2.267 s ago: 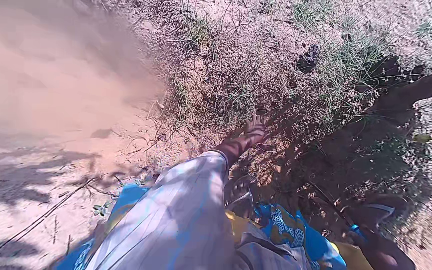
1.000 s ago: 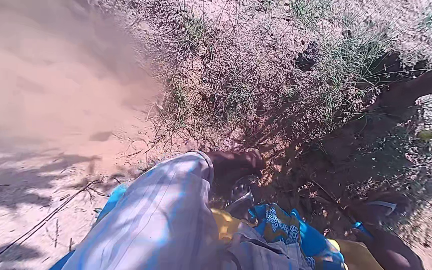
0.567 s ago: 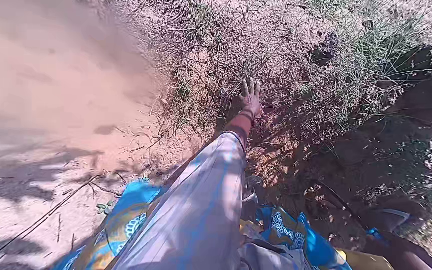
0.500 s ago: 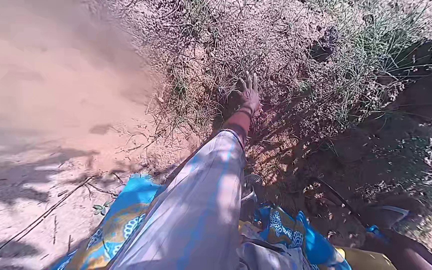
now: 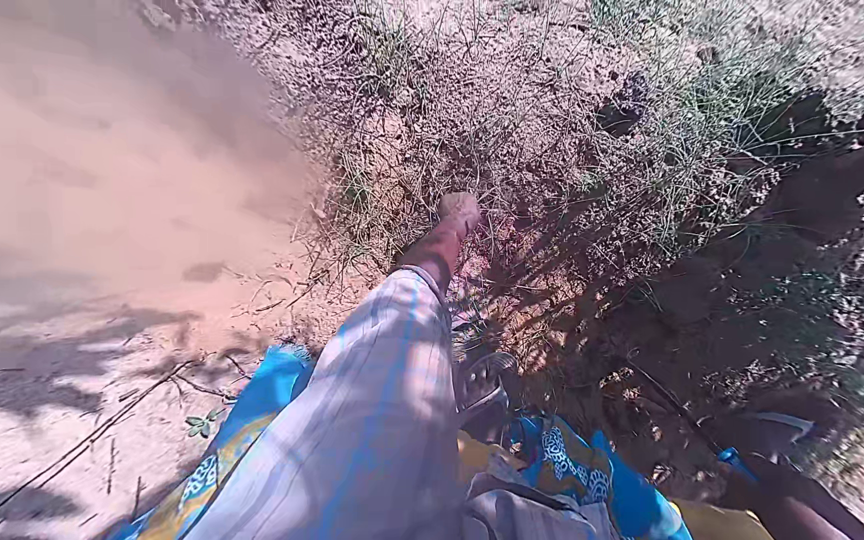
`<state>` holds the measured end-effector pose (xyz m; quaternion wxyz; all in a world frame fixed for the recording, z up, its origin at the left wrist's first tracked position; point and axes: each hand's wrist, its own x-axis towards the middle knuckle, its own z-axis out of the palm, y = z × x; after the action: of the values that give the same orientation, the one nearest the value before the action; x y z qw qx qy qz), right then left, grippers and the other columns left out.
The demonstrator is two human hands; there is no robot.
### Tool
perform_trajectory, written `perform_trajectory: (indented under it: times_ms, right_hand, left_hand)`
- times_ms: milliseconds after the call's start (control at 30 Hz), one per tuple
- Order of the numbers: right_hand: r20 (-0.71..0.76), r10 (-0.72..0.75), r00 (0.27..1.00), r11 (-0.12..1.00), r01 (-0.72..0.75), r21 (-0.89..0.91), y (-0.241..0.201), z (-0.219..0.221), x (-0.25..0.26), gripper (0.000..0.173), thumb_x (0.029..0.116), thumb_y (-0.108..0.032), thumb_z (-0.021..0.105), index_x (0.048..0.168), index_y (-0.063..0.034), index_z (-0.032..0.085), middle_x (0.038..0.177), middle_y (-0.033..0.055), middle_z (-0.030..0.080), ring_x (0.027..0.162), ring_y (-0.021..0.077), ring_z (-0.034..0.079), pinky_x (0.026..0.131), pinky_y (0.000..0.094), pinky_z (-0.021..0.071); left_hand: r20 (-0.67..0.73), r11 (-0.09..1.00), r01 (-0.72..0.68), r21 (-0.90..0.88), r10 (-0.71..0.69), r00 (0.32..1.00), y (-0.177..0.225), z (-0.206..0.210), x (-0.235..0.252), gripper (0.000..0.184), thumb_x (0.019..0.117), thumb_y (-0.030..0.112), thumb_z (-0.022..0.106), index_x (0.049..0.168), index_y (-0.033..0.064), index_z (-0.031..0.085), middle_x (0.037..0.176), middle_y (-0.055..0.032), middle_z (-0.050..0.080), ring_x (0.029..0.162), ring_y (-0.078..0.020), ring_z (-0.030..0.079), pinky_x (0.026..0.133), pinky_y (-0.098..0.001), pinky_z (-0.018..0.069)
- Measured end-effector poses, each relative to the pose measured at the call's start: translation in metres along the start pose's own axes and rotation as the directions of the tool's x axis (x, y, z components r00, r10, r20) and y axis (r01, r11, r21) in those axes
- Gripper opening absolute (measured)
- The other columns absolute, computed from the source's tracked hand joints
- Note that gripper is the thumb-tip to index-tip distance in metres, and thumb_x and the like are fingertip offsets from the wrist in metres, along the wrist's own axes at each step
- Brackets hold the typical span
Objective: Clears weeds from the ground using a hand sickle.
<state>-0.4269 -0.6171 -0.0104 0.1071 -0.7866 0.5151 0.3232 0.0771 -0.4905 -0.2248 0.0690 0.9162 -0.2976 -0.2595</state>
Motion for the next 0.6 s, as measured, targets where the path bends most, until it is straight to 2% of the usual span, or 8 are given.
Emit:
perform_trajectory:
  times_ms: [33,133,200,267,333,467,533,600]
  right_hand:
    - [-0.01,0.005,1.0,1.0,-0.005,0.012,-0.002,0.002,-0.002,0.042,0.1009,-0.037,0.062,0.12,-0.0016,0.073,0.12,0.0274,0.07,0.118,0.0469,0.063,0.101,0.0677,0.044]
    - [-0.013,0.005,1.0,1.0,-0.004,0.024,-0.006,0.006,-0.008,0.045,0.103,-0.035,0.06,0.126,0.0027,0.069,0.128,0.0303,0.066,0.124,0.0478,0.06,0.107,0.0656,0.041]
    - [-0.065,-0.033,0.997,0.998,0.036,0.049,0.007,0.021,-0.015,0.049,0.1021,-0.037,0.06,0.127,0.0041,0.068,0.125,0.0318,0.066,0.12,0.0499,0.062,0.102,0.0691,0.0434]
    - [-0.117,-0.018,0.993,0.982,0.039,0.184,0.003,0.014,-0.033,0.05,0.1016,-0.035,0.061,0.129,0.0067,0.066,0.124,0.0295,0.067,0.116,0.0438,0.065,0.102,0.0617,0.0468]
    - [-0.131,-0.008,0.991,0.935,0.054,0.351,0.0,0.011,-0.041,0.051,0.1015,-0.031,0.063,0.132,0.0091,0.061,0.12,0.0286,0.067,0.105,0.0378,0.067,0.096,0.0553,0.0505]
    - [-0.256,-0.142,0.956,0.876,0.242,0.418,-0.025,0.003,-0.027,0.042,0.1031,-0.032,0.059,0.117,0.0066,0.067,0.089,0.021,0.068,0.079,0.0296,0.065,0.076,0.0537,0.0527]
    - [-0.25,-0.2,0.947,0.877,0.287,0.386,-0.049,0.005,-0.015,0.04,0.1041,-0.029,0.058,0.121,0.0055,0.067,0.092,0.0235,0.068,0.081,0.0345,0.065,0.077,0.0579,0.0507]
    - [-0.199,-0.215,0.956,0.901,0.273,0.337,-0.066,0.011,-0.006,0.04,0.1041,-0.027,0.059,0.129,0.0043,0.065,0.105,0.029,0.069,0.097,0.0441,0.067,0.087,0.0654,0.0489]
  left_hand:
    - [0.14,0.999,0.042,0.02,-0.044,0.989,0.016,-0.027,-0.011,0.031,0.1048,0.012,0.05,0.122,-0.0111,0.063,0.13,-0.0315,0.062,0.126,-0.0479,0.058,0.101,-0.0661,0.0454]
    - [0.109,0.997,0.045,0.061,-0.051,0.993,0.025,-0.04,-0.032,0.029,0.1035,0.01,0.052,0.121,-0.0096,0.065,0.127,-0.0317,0.064,0.123,-0.0482,0.061,0.099,-0.0665,0.047]
    - [0.203,0.991,0.045,0.126,-0.071,0.977,0.033,-0.063,-0.055,0.035,0.1071,0.01,0.048,0.137,-0.0066,0.056,0.136,-0.0328,0.058,0.13,-0.0486,0.056,0.103,-0.0643,0.0454]
    - [0.258,0.984,0.064,0.166,-0.106,0.96,0.03,-0.072,-0.067,0.037,0.1079,0.011,0.047,0.139,-0.0084,0.053,0.143,-0.0337,0.053,0.136,-0.0485,0.051,0.107,-0.0625,0.0432]
    - [0.177,0.986,0.101,0.136,-0.124,0.976,0.006,-0.05,-0.057,0.038,0.1015,0.013,0.06,0.131,-0.0121,0.059,0.147,-0.0343,0.048,0.14,-0.0511,0.044,0.109,-0.0689,0.0376]
    - [-0.039,1.0,0.022,0.021,-0.021,0.999,0.01,-0.071,-0.047,0.06,0.0897,0.018,0.074,0.141,-0.0071,0.054,0.157,-0.028,0.04,0.149,-0.0487,0.031,0.115,-0.0764,0.0206]
    - [-0.214,0.994,-0.106,-0.04,0.096,0.972,0.025,-0.086,-0.043,0.053,0.0933,0.014,0.067,0.141,-0.0042,0.055,0.153,-0.0251,0.046,0.146,-0.0468,0.035,0.114,-0.0738,0.0245]
    - [-0.285,0.974,-0.219,-0.056,0.194,0.939,0.041,-0.083,-0.033,0.044,0.1033,0.019,0.055,0.141,-0.0034,0.055,0.152,-0.0233,0.049,0.146,-0.0439,0.039,0.113,-0.0685,0.0302]
